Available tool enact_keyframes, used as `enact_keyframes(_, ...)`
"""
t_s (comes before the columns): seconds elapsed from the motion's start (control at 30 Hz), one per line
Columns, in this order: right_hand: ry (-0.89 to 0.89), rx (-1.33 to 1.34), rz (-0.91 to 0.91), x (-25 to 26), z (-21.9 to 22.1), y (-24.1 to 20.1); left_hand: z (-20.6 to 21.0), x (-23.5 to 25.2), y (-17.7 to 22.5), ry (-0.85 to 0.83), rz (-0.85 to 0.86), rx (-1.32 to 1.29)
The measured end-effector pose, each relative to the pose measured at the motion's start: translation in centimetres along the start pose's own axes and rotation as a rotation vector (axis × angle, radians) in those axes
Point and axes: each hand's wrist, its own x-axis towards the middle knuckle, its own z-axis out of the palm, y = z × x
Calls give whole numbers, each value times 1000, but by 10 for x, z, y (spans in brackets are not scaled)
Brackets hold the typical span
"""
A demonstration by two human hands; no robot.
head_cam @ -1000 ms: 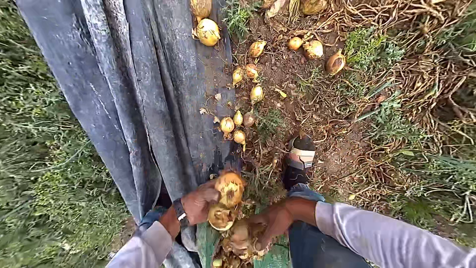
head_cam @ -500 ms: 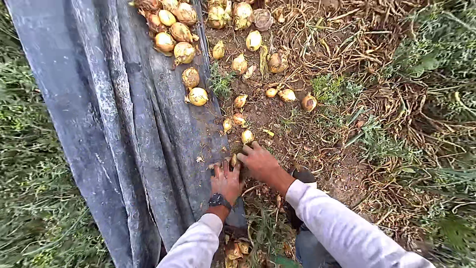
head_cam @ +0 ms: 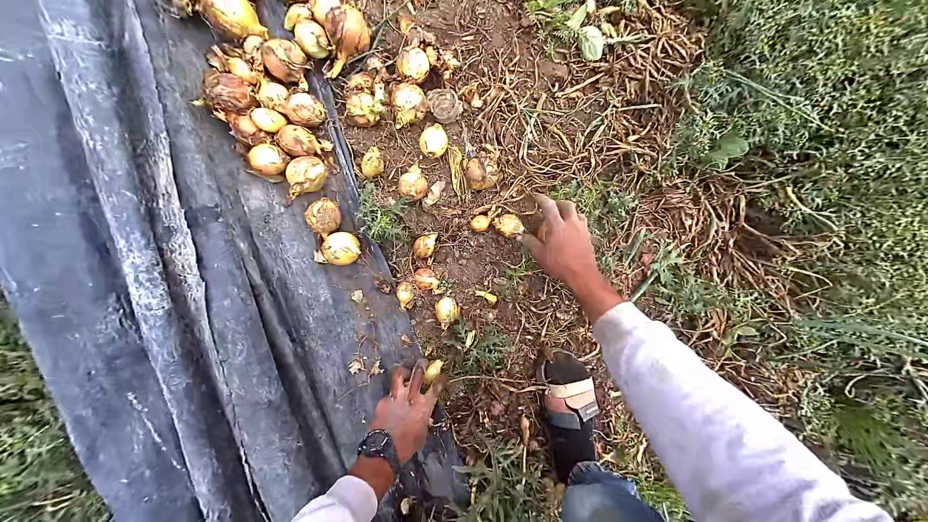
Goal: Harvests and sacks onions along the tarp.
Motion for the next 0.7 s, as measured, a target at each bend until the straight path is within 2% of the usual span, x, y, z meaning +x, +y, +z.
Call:
enact_keyframes(0.07, -124, -152, -30, 5, 36, -17, -7, 1, -3, -50, 10, 23)
enact_keyframes(0.13, -149, -191, -46, 2, 55, -32, -18, 2, -7, -87, 10, 1)
enact_keyframes(0.2, -172, -198, -60, 10, 56, -38, -40, 3, -16, 20, -43, -129)
enact_keyframes(0.27, -170, -17, -135, -4, 46, -37, -60, -11, -27, 199, -102, -406)
enact_keyframes(0.33, -224, 380, -250, -61, 33, -46, -87, -39, -35, 308, -133, -713)
enact_keyframes(0.4, -518, 933, -247, -135, 25, -58, -87, -43, -50, 441, -120, -943)
enact_keyframes(0.43, -782, 1109, -170, -183, 25, -56, -72, -52, -48, 470, -95, -1083)
enact_keyframes(0.47, -1113, 1142, -113, -228, 30, -45, -49, -70, -38, 446, -54, -1249)
enact_keyframes(0.5, -1471, 1002, -138, -265, 37, -31, -16, -94, -23, 351, -4, -1399)
enact_keyframes(0.53, -1748, 750, -232, -290, 43, -22, 15, -116, -6, 181, 40, -1470)
enact_keyframes(0.57, -1886, 466, -373, -297, 49, -19, 42, -135, 7, -44, 99, -1439)
enact_keyframes(0.6, -1872, 254, -483, -289, 52, -19, 61, -144, 16, -295, 167, -1294)
enact_keyframes(0.63, -1780, 170, -533, -271, 52, -22, 72, -148, 21, -506, 234, -1072)
enact_keyframes(0.67, -1593, 189, -500, -246, 48, -29, 79, -147, 24, -575, 259, -867)
enact_keyframes(0.7, -1312, 245, -421, -217, 44, -38, 74, -138, 20, -493, 209, -756)
